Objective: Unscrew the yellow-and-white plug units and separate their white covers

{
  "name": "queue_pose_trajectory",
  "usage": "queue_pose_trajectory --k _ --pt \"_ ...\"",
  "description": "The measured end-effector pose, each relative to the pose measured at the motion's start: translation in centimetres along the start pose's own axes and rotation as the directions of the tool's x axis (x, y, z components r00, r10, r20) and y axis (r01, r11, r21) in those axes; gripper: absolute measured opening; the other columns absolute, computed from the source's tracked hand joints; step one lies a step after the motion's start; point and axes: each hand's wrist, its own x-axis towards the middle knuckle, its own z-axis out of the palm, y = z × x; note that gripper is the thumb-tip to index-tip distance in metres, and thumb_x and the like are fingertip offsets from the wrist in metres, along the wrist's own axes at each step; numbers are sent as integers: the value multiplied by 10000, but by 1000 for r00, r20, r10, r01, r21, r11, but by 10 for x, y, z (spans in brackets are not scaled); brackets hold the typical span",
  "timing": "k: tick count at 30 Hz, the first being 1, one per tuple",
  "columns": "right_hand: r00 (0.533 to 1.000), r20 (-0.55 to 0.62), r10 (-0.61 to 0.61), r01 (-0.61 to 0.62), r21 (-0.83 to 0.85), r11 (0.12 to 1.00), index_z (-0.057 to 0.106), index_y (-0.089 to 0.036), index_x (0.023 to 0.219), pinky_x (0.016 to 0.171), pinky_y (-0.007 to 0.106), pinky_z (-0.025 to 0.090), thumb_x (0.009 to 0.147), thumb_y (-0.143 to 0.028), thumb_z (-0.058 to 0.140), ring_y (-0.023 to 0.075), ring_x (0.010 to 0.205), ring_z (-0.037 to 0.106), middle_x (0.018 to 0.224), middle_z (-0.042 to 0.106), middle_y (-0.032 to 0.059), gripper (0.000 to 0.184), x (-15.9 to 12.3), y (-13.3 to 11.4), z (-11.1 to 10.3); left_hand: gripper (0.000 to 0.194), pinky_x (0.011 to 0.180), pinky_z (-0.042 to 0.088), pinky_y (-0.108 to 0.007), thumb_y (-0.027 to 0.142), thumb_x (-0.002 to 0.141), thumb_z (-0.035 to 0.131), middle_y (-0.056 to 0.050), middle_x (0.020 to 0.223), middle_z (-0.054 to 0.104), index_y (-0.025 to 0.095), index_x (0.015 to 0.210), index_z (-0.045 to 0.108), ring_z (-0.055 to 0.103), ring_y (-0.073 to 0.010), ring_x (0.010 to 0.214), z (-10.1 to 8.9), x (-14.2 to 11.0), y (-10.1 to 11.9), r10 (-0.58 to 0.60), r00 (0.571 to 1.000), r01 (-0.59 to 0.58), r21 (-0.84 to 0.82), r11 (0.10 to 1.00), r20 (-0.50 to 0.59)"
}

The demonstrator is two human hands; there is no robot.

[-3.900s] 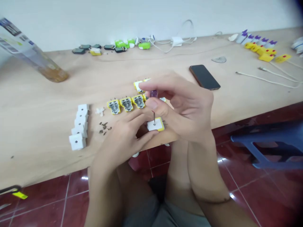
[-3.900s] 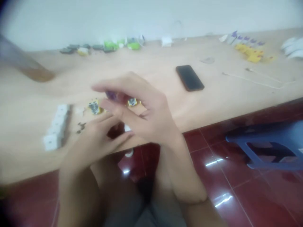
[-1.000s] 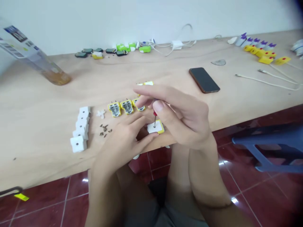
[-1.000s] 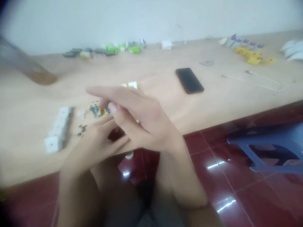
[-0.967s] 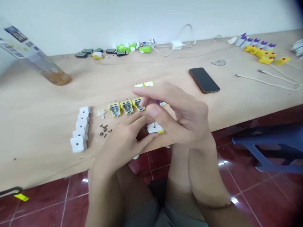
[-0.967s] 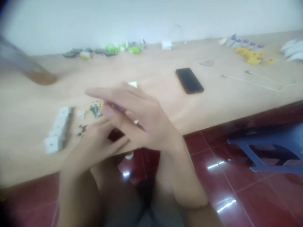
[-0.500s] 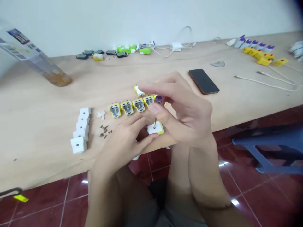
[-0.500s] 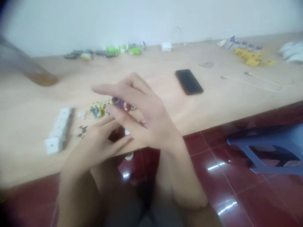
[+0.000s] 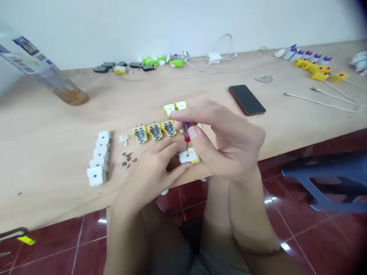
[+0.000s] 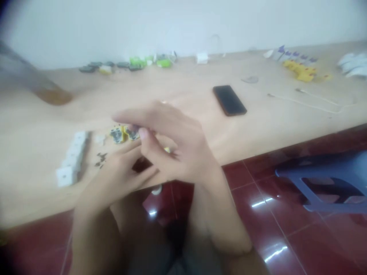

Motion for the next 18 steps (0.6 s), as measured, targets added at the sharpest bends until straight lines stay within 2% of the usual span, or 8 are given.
queue_pose_trajectory --k 5,9,11,13,15,16,18 --pt "997 -79 24 -24 4 1000 801 -470 1318 966 555 727 965 -176 722 322 1067 811 1196 841 -16 467 2 -4 3 227 902 592 -399 344 1112 694 -52 1122 774 254 1314 745 734 -259 985 0 0 0 8 1000 -8 22 1000 -9" --pt "996 -66 55 -53 38 998 806 -404 1329 999 521 725 1036 -207 645 298 1093 806 1245 825 12 388 5 -6 6 276 924 587 -400 352 1113 695 -65 1189 774 247 1367 731 733 -270 1037 0 1 0 11 1000 -11 19 1000 -1" --pt "993 -85 79 -78 18 997 759 -438 1420 1002 513 730 1042 -227 633 295 1100 808 1299 813 6 450 4 -5 7 269 946 591 -408 362 1110 701 -69 1230 779 250 1353 737 742 -276 1064 1 1 0 12 1000 -12 17 1000 -4" --pt "992 -84 94 -95 -15 995 653 -507 1560 988 536 738 986 -228 691 325 1135 808 1348 804 -8 640 3 -2 8 266 962 597 -410 358 1102 711 -70 1269 779 256 1347 740 748 -280 1093 1 1 -1 12 1000 -11 13 1000 -6" --pt "996 -49 76 -78 -41 996 592 -557 1617 954 572 745 900 -221 765 372 1184 797 1361 808 -18 810 2 -1 7 268 960 598 -405 349 1099 715 -72 1283 775 257 1350 739 749 -281 1106 0 1 -1 9 1000 -9 19 1000 -5" --pt "997 -34 68 -70 -46 996 623 -561 1592 938 576 746 879 -219 783 384 1193 790 1344 816 -18 806 2 0 6 265 951 597 -400 347 1101 712 -70 1270 774 256 1348 737 747 -276 1093 0 0 -1 10 1000 -10 24 1000 -4" --pt "996 -48 69 -71 -35 997 750 -526 1460 905 543 746 899 -225 774 364 1146 787 1282 829 -5 636 3 -1 3 236 920 591 -389 349 1109 699 -60 1195 772 251 1321 739 738 -259 1028 0 0 -1 20 1000 -19 33 999 -12"
